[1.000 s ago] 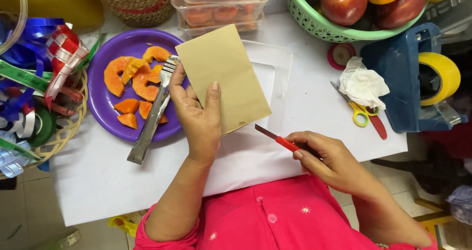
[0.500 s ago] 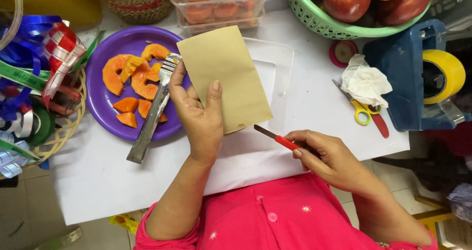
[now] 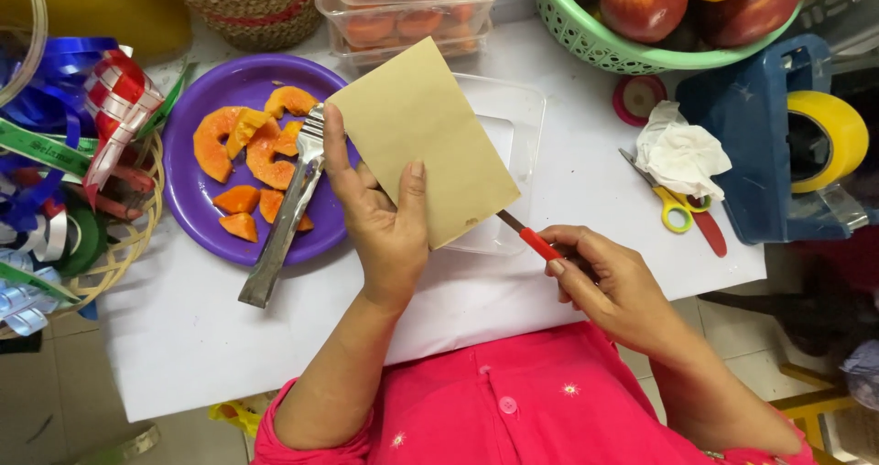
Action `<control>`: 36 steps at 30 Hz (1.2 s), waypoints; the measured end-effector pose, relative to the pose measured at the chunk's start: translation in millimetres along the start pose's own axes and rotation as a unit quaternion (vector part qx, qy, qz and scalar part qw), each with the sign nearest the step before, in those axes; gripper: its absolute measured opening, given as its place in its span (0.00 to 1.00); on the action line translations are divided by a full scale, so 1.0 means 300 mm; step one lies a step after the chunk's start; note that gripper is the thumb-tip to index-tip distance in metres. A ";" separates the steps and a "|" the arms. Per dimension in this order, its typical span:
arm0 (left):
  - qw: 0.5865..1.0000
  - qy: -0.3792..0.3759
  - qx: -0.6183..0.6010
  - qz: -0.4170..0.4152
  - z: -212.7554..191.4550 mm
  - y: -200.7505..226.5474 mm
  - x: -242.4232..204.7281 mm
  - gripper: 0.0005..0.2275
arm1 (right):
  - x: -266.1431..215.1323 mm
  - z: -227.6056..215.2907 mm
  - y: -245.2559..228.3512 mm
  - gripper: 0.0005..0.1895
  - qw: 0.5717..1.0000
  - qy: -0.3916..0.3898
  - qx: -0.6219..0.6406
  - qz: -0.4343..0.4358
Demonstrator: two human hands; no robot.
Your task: Cleaning a plastic container with a cloth and cutting a cardboard liner to fit inside it.
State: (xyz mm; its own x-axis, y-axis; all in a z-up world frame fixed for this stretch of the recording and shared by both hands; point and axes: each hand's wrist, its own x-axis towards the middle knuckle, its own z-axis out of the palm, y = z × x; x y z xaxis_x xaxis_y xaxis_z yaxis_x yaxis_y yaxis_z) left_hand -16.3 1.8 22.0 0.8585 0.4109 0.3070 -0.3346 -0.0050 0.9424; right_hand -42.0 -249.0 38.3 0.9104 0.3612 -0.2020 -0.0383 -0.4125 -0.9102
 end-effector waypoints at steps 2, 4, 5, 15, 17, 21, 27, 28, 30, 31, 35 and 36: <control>0.998 -0.018 0.049 0.044 -0.007 -0.011 -0.004 0.32 | -0.002 -0.003 0.019 0.16 0.999 0.007 0.029 0.012; 0.995 -0.021 0.089 0.042 -0.006 0.013 -0.002 0.22 | 0.000 -0.011 0.026 0.16 0.999 0.010 0.039 0.014; 0.991 -0.023 0.129 0.040 -0.004 0.024 -0.001 0.14 | 0.001 -0.016 0.030 0.16 0.999 0.012 0.049 0.017; 0.985 -0.082 0.145 0.043 -0.006 -0.003 -0.015 0.30 | 0.048 -0.033 0.041 0.15 0.998 0.040 0.011 -0.036; 0.978 -0.099 0.170 0.066 -0.001 -0.001 -0.016 0.21 | 0.070 -0.039 0.014 0.14 0.994 0.050 -0.071 -0.073; 0.974 -0.096 0.192 0.072 -0.009 0.009 -0.007 0.21 | 0.077 -0.057 -0.011 0.14 0.988 0.049 -0.105 -0.104; 0.971 -0.088 0.209 0.073 -0.008 -0.005 -0.015 0.22 | 0.074 -0.070 0.011 0.11 0.976 0.066 -0.161 -0.128; 0.970 -0.090 0.210 0.081 -0.006 -0.007 -0.016 0.22 | 0.080 -0.066 0.016 0.11 0.975 0.067 -0.162 -0.136; 0.969 -0.092 0.211 0.090 -0.004 -0.010 -0.018 0.22 | 0.089 -0.061 0.012 0.11 0.974 0.070 -0.163 -0.143; 0.968 -0.091 0.215 0.094 -0.005 -0.010 -0.018 0.22 | 0.093 -0.060 0.004 0.11 0.973 0.073 -0.159 -0.149; 0.967 -0.086 0.218 0.099 -0.008 -0.001 -0.019 0.22 | 0.087 -0.087 0.008 0.10 0.973 0.069 -0.159 -0.154; 0.967 -0.086 0.217 0.099 -0.006 -0.005 -0.020 0.22 | 0.089 -0.088 0.013 0.10 0.973 0.069 -0.159 -0.154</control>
State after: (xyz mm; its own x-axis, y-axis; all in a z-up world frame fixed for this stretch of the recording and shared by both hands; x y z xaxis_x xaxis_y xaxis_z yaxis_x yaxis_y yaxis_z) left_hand -21.6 1.2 18.6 0.8582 0.2056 0.4703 -0.3365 -0.4665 0.8180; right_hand -6.8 -263.1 38.9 0.9058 0.4024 0.1328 0.3548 -0.5487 -0.7570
